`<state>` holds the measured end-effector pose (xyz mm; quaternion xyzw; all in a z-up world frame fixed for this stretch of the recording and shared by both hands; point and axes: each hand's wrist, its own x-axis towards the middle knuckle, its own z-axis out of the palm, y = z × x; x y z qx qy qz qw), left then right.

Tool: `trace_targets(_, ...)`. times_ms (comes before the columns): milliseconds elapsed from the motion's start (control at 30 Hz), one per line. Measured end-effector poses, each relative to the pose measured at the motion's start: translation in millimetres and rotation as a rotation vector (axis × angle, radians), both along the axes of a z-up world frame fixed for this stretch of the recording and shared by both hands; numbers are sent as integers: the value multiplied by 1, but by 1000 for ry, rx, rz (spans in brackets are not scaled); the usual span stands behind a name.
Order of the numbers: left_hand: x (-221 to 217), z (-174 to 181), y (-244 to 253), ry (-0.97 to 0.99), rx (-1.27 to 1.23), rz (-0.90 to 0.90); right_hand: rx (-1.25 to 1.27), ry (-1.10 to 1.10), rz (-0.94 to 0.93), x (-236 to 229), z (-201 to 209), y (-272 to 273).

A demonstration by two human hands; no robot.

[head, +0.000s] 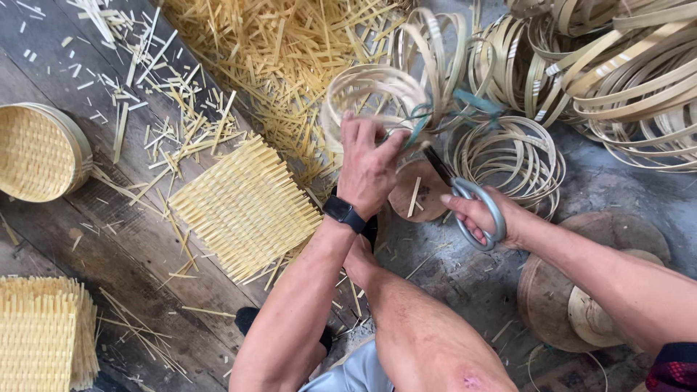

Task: The person trims the edges of a round bamboo base using scissors and then weaves bamboo strips through a pre-formed bamboo frame to create a basket.

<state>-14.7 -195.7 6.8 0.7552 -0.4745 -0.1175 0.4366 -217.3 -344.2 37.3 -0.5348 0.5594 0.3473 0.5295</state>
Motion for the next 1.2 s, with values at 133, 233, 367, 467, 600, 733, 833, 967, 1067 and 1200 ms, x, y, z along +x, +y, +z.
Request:
trace_targets(133, 10, -3, -32, -74, -55, 126, 56, -2, -151, -17, -7, -3)
trace_targets(233, 14, -5, -53, 167, -99, 288, 63, -77, -253, -37, -8, 8)
trace_targets(367, 24, -10, -84, 418, -6, 457, 7, -104, -382, -67, -10, 43)
trace_targets(467, 33, -18, -98, 767, -242, 327, -57, -233, -421, -96, -13, 69)
trace_targets(600, 41, -33, -75, 336, 39, -17, -135, -155, -166, -124, -24, 84)
trace_targets(733, 34, -22, -23, 485, 315, 23, -391, -204, 135, -118, -24, 96)
trace_targets(833, 31, -2, 34, 271, 167, 210, -512, -18, 366, -95, -19, 88)
trace_targets(967, 27, 20, 110, 55, 549, 481, -923, -222, 561, -71, -45, 77)
trace_targets(1067, 23, 19, 156, -17, 792, 557, -937, -239, 610, -53, -79, 68)
trace_targets(1200, 13, -4, 188, 39, 983, 464, -717, -172, 516, -10, -68, 53)
